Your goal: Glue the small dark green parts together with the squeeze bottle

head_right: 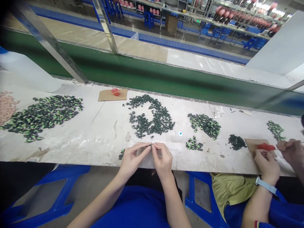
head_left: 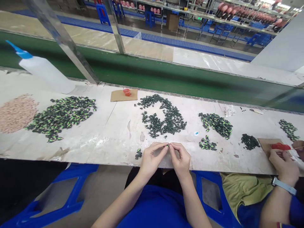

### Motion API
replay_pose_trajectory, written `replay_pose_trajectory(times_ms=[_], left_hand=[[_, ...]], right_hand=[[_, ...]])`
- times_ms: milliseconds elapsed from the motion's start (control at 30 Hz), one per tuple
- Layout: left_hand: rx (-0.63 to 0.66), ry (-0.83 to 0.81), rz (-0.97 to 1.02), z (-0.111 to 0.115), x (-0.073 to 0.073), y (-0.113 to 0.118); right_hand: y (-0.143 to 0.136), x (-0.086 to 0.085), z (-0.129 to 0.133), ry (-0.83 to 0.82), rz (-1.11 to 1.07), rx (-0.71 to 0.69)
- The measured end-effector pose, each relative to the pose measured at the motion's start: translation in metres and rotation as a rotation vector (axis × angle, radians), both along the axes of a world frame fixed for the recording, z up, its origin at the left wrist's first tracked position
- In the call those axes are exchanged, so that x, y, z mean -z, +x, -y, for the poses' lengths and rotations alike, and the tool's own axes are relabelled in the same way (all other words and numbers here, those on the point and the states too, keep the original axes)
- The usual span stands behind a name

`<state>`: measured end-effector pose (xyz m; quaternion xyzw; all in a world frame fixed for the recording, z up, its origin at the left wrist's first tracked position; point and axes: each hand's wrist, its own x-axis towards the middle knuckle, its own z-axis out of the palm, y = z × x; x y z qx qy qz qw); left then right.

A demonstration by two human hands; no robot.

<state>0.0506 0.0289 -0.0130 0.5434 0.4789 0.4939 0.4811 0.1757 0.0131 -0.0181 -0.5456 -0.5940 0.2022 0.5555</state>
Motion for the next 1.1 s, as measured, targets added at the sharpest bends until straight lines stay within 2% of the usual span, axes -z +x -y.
replay_pose_trajectory(times_ms=[100,200,433,667,867,1100], left_hand=[[0.007,0.005,0.006,0.002,-0.009,0.001],[0.033,0.059,-0.022,0.003,-0.017,0.0],[0.222,0.356,-0.192,0.002,-0.026,-0.008],[0.143,0.603,-0.319,0.003,-0.029,-0.007],[0.117,0.687,-0.356,0.005,-0.039,-0.005],[0.154,0.755,-0.422,0.007,-0.041,-0.013]], right_hand=[[0.001,-0.003,0.004,-0.005,-0.045,0.008],[0.006,-0.008,0.009,-0.097,-0.156,-0.018],[0.019,-0.022,0.014,-0.207,-0.382,-0.117],[0.014,-0.025,0.016,-0.199,-0.466,-0.102],[0.008,-0.028,0.016,-0.143,-0.492,-0.08],[0.009,-0.025,0.016,-0.149,-0.499,-0.127]])
